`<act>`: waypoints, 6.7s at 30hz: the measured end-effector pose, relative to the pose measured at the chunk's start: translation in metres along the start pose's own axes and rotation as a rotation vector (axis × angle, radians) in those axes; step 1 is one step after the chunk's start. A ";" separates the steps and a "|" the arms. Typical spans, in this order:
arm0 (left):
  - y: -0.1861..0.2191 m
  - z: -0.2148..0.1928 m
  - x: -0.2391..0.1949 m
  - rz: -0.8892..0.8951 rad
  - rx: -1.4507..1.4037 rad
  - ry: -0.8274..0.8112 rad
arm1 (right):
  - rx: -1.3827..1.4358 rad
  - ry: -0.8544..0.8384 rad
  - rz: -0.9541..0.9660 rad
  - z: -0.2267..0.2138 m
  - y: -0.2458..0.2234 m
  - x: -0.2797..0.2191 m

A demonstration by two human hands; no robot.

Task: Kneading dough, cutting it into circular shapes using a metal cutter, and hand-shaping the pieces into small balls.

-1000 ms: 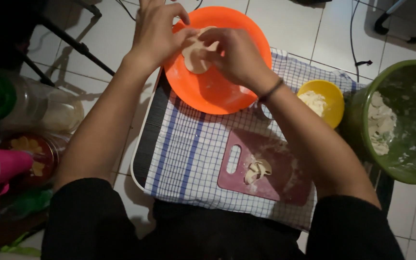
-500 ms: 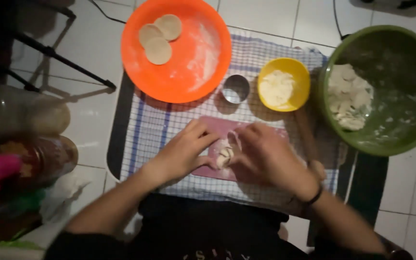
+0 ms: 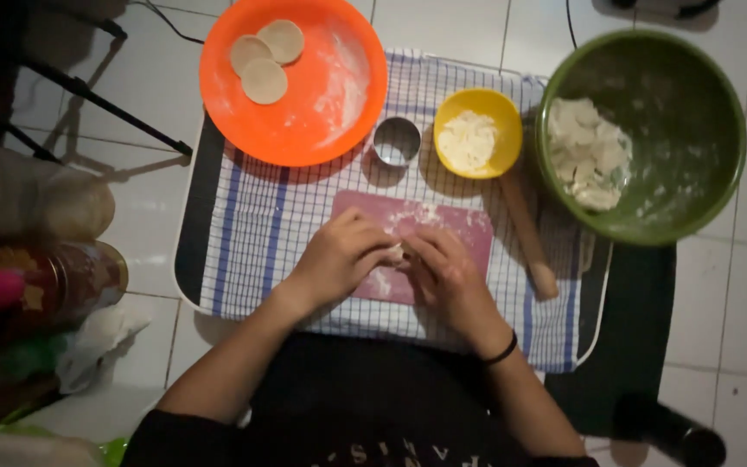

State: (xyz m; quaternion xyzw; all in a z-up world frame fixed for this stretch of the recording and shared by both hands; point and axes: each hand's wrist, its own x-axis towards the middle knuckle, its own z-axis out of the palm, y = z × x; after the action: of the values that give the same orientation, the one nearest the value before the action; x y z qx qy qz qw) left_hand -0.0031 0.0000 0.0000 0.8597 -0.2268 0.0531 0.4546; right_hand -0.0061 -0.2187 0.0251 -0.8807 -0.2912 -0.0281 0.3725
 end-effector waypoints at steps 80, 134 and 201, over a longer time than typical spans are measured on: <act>0.092 0.016 0.218 0.558 0.336 -0.230 | -0.445 0.006 0.269 -0.227 0.123 0.023; 0.076 0.113 0.295 0.092 0.362 -0.586 | 0.108 0.206 0.245 -0.224 0.169 0.054; 0.053 0.085 0.301 0.225 0.093 -0.052 | -0.531 -0.143 0.202 -0.196 0.211 0.093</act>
State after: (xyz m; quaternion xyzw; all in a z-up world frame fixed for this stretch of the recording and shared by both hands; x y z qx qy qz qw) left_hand 0.2319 -0.1970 0.0799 0.8500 -0.3308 0.0920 0.3996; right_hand 0.2163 -0.4216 0.0558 -0.9716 -0.2101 -0.0042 0.1086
